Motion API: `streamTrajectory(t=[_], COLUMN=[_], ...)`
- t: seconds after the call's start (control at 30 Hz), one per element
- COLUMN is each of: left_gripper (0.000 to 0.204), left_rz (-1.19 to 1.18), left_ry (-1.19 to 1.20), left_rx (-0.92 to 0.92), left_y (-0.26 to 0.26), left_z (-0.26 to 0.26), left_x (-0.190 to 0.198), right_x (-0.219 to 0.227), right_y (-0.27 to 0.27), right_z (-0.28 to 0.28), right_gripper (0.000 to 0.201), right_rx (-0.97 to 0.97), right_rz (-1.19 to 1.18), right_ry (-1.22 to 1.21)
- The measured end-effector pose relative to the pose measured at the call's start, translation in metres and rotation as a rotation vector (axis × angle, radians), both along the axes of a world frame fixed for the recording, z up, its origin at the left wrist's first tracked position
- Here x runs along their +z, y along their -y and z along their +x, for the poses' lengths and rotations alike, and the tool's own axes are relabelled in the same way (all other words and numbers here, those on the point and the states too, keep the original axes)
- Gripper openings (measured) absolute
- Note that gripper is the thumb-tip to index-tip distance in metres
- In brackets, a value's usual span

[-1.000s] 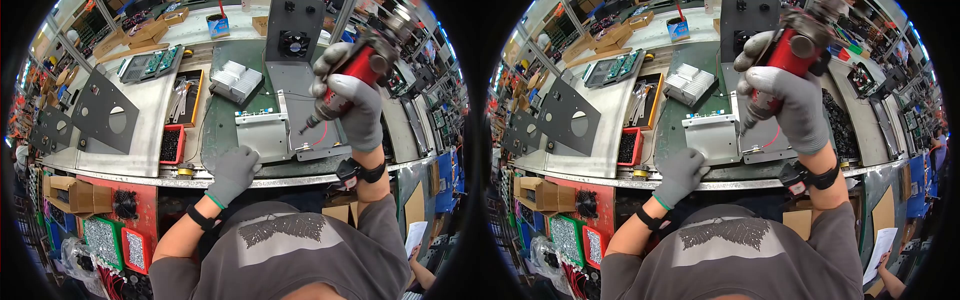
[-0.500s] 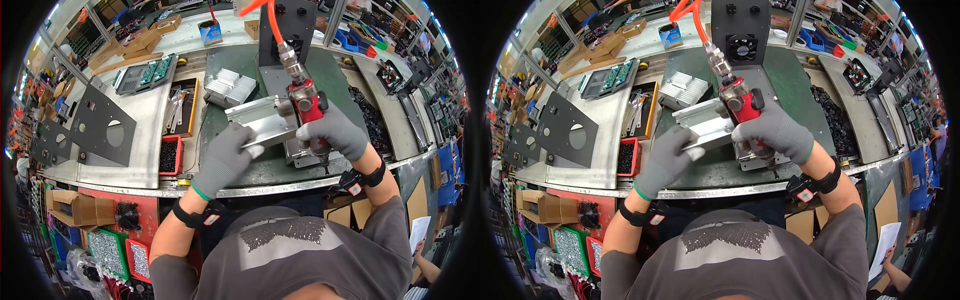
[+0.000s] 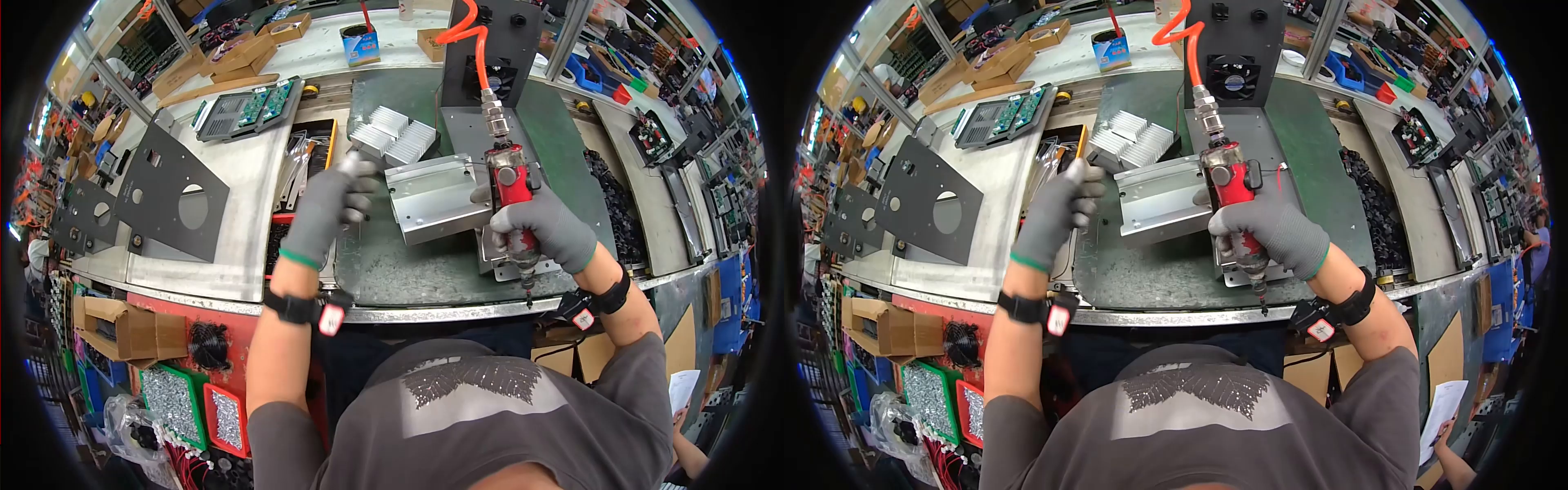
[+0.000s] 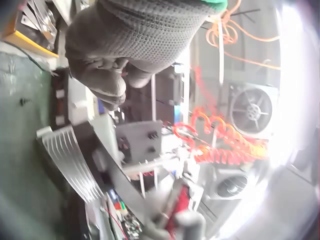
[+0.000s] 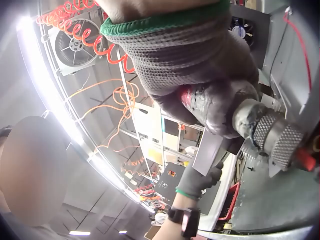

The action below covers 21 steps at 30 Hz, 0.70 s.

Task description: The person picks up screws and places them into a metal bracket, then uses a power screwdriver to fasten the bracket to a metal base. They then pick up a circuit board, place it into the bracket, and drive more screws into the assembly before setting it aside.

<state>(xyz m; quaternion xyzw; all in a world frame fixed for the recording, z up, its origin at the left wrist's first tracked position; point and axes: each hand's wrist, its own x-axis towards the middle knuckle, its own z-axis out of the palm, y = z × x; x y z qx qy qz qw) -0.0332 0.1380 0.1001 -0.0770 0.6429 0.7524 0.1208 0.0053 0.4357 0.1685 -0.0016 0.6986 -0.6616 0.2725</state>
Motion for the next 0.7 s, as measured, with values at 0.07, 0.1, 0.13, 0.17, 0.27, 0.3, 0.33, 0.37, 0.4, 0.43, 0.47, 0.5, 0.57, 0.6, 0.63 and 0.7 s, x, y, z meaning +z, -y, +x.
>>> streamTrajectory(t=[0.07,0.1,0.13,0.17,0.27,0.3,0.33,0.37,0.4,0.43,0.47,0.5,0.57,0.6,0.63,0.7], left_gripper=[0.041,0.04,0.039,0.038,0.026,0.023,0.019,0.019,0.018,0.018,0.015,0.015,0.014,0.017,0.022,0.026], left_rz=[-0.07,-0.155,-0.125,-0.095,-0.006,0.015,0.009,0.01,0.039,0.068,0.113,0.112,-0.072,-0.255,-0.456,-0.725], left_ry=[0.154,0.198,0.213,0.226,0.26,0.288,0.312,0.302,0.255,0.207,0.179,0.167,0.011,-0.153,-0.354,-0.58], left_rx=[-0.003,0.005,0.019,0.032,0.112,0.121,0.153,0.154,0.141,0.128,0.182,0.18,0.323,0.308,0.336,0.395], left_y=[0.019,0.017,0.012,0.008,-0.007,-0.01,-0.014,-0.013,-0.013,-0.013,-0.015,-0.017,-0.02,-0.015,-0.006,0.014], left_z=[-0.036,-0.043,-0.055,-0.066,-0.083,-0.086,-0.087,-0.092,-0.098,-0.102,-0.107,-0.11,-0.116,-0.107,-0.117,-0.114], left_x=[-0.035,-0.041,-0.052,-0.061,-0.07,-0.069,-0.063,-0.065,-0.074,-0.076,-0.076,-0.066,-0.045,-0.027,-0.028,-0.009], right_x=[-0.004,-0.004,-0.004,-0.004,-0.006,-0.006,-0.008,-0.007,-0.007,-0.007,-0.01,-0.01,-0.01,-0.007,-0.006,-0.007], right_y=[-0.002,-0.002,-0.001,0.0,0.0,0.0,-0.001,-0.001,-0.001,-0.001,-0.002,-0.003,-0.003,-0.001,-0.001,-0.001], right_z=[-0.002,-0.001,0.0,0.001,0.001,0.001,-0.001,-0.001,0.0,0.0,0.0,0.0,0.0,0.001,0.002,0.002], right_gripper=[0.049,0.049,0.045,0.041,0.044,0.046,0.046,0.046,0.046,0.045,0.044,0.044,0.037,0.037,0.037,0.038], right_rx=[-0.006,0.008,-0.005,-0.018,-0.027,-0.027,-0.023,-0.021,-0.025,-0.028,-0.036,-0.037,-0.054,-0.055,-0.06,-0.055], right_rz=[-0.01,-0.001,-0.029,-0.059,-0.045,-0.028,-0.03,-0.029,-0.022,-0.015,-0.019,-0.022,-0.077,-0.082,-0.091,-0.118], right_ry=[0.017,0.014,0.006,-0.003,-0.027,-0.029,-0.022,-0.032,-0.031,-0.032,-0.029,-0.041,-0.004,0.003,-0.003,-0.001])
